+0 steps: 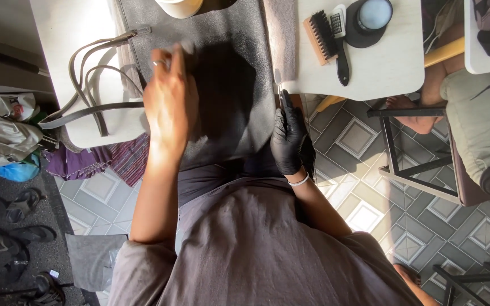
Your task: Applying a cleaning or dyeing agent to a bag and scrubbing it with a cloth for restoration.
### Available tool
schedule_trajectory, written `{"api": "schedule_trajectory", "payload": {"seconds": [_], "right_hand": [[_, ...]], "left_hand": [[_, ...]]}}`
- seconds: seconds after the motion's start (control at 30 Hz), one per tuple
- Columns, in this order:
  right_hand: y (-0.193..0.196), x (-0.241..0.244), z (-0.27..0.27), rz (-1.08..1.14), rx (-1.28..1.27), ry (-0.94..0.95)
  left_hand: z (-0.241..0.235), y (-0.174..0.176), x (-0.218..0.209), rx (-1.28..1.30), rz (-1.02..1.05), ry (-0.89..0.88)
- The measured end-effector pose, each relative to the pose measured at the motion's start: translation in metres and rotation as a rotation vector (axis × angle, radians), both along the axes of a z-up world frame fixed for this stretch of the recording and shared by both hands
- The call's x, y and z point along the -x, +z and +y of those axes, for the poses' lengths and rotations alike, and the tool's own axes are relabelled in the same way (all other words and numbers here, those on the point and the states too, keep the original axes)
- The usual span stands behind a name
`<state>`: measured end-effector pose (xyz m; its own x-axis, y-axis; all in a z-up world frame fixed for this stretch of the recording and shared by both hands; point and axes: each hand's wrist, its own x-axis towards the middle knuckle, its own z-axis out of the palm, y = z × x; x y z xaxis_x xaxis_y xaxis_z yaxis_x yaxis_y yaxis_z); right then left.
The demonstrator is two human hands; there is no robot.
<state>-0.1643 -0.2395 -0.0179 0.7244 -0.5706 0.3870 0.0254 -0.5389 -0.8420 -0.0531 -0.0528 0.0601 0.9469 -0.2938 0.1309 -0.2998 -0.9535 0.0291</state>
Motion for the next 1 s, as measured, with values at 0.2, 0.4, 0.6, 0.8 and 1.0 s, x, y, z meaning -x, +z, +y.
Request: {"api": "schedule_trajectory", "payload": {"seconds": [0.2,0.4,0.6,0.8,1.0], "right_hand": [[-0.021,0.001,0.001,0.038,0.094,-0.047],[-0.02,0.0,0.001,0.176,0.191,-0.034],[-0.017,0.003,0.004,0.152,0.165,-0.024],[0.011,0.003,0.011,0.241,0.216,-0.096],[0.001,0.015,-0.004,0.31,0.307,0.136]], "left_hand": [[-0.031,-0.084,-0.033,0.215,-0.116,-0.005],[-0.063,-0.083,0.021,-0.003,-0.173,-0.254],[-0.031,-0.034,0.044,0.157,0.212,-0.302],[0.013,-0.011,0.023,0.268,0.383,-0.003],[0.07,0.018,0.002,1.017,0.163,0.063]]}}
